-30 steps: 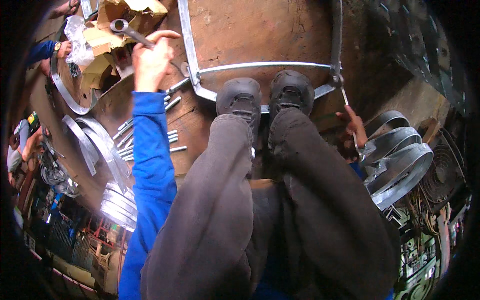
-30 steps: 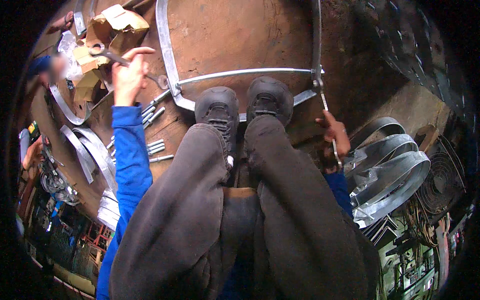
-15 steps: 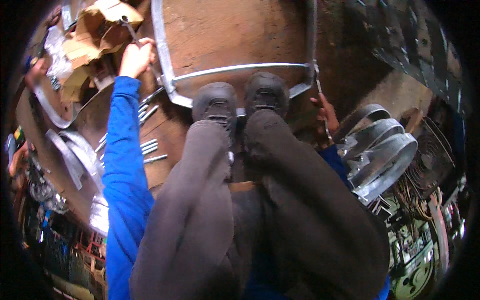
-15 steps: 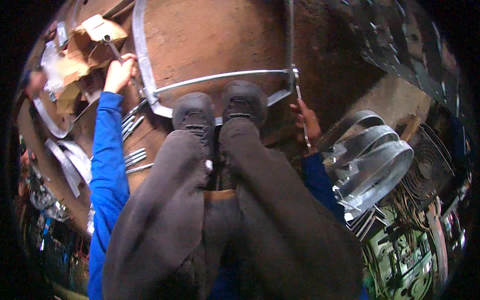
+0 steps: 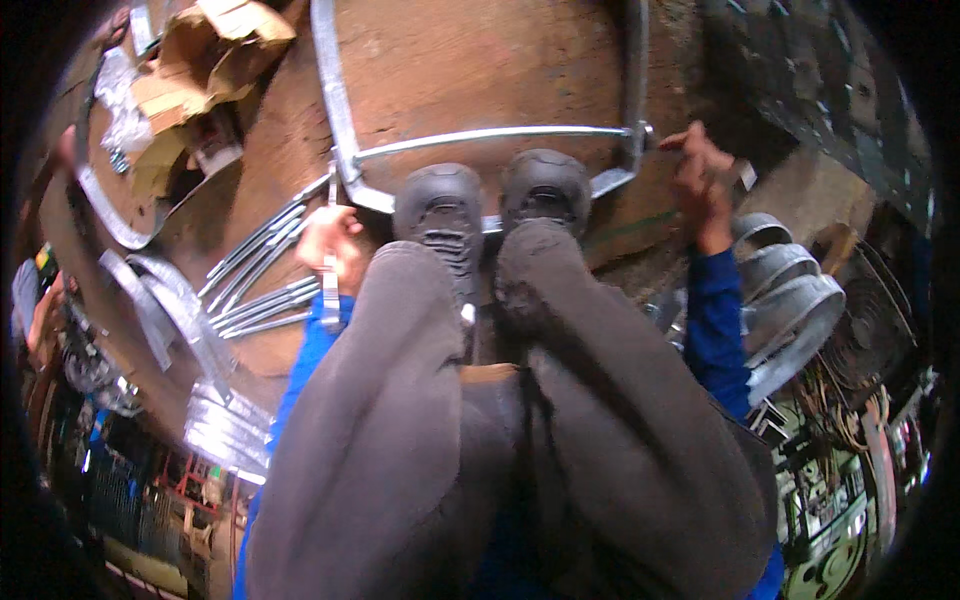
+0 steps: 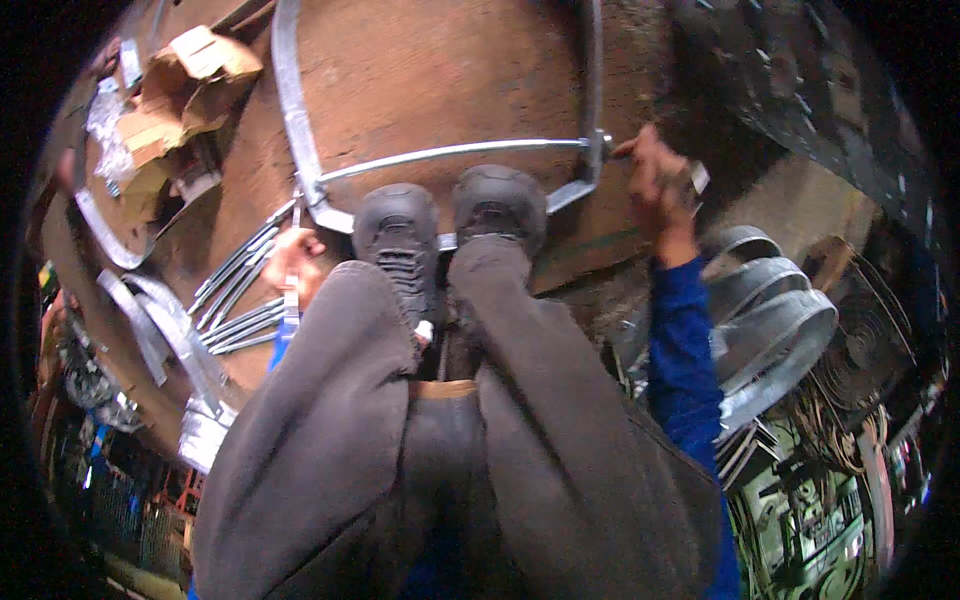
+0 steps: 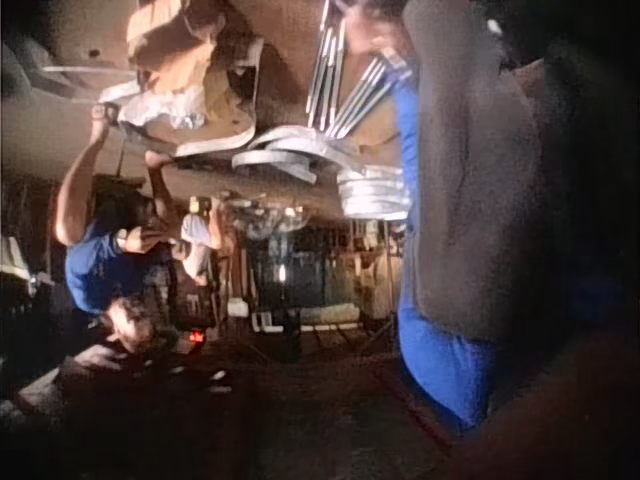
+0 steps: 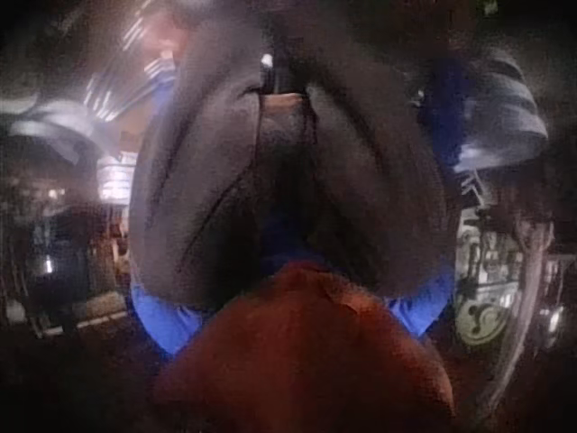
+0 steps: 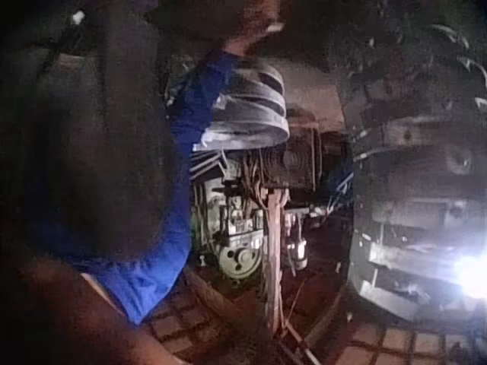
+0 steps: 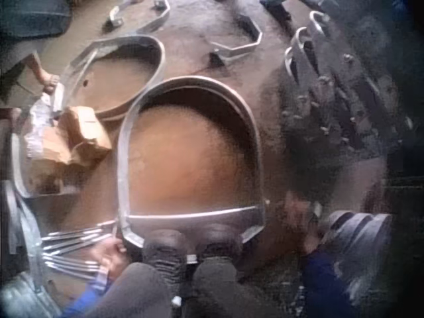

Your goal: The person assembles a metal frame by connecting curved metal pieces with bolts and nuts. Using two wrenches, the person tightens the fasteners to secure the frame structure on the workshop floor.

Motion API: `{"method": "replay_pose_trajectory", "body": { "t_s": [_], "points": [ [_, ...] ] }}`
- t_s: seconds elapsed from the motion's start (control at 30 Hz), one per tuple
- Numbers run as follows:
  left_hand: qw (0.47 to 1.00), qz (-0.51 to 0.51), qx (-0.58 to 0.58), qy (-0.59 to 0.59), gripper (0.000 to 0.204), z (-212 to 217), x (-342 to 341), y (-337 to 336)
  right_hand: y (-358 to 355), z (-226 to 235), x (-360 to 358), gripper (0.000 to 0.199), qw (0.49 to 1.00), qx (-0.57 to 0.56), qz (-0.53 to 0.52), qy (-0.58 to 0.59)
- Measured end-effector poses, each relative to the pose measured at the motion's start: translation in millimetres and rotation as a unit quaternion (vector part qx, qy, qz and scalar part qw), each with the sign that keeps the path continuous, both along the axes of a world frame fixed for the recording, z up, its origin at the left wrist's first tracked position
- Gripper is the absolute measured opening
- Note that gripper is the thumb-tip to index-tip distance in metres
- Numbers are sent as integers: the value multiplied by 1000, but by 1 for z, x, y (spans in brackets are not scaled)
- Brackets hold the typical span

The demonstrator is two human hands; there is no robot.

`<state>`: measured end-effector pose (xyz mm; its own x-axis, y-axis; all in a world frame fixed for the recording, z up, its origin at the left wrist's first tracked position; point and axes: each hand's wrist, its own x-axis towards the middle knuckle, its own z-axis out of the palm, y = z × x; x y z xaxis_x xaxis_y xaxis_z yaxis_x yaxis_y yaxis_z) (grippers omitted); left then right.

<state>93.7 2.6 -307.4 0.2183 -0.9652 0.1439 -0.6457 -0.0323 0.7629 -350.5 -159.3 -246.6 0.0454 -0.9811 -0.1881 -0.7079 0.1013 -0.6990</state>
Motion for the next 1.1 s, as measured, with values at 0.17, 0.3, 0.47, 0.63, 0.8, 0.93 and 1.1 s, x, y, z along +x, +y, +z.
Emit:
{"method": "replay_pose_trajectory", "body": {
  "t_s": [0.17, 0.3, 0.47, 0.63, 0.8, 0.93, 1.1],
  "points": [
    [1000, 21, -17, 15, 15, 3, -26, 20, -96, -41, -13, 47, 985, -68, 121, 107],
    [990, 97, -26, 97, 17, 31, -20, 6, -106, -35, -5, 51, 987, 71, 86, 115],
    [989, 51, 51, 126, 20, 69, 23, -56, -102, -48, -17, 42, 986, 63, 46, 145],
    [905, 12, 244, 348, 23, 61, 60, -112, -107, -81, -55, 41, 933, -60, 234, 267],
    [916, -96, 308, 239, 23, 29, 75, -160, -111, -85, -83, 43, 950, 8, 194, 246],
    [904, -95, 364, 205, 24, 5, 77, -165, -107, -79, -65, 33, 954, -5, 178, 243],
    [927, -38, 304, 215, 23, 20, 68, -141, -109, -79, -60, 34, 975, 51, 123, 180]
  ]
}}
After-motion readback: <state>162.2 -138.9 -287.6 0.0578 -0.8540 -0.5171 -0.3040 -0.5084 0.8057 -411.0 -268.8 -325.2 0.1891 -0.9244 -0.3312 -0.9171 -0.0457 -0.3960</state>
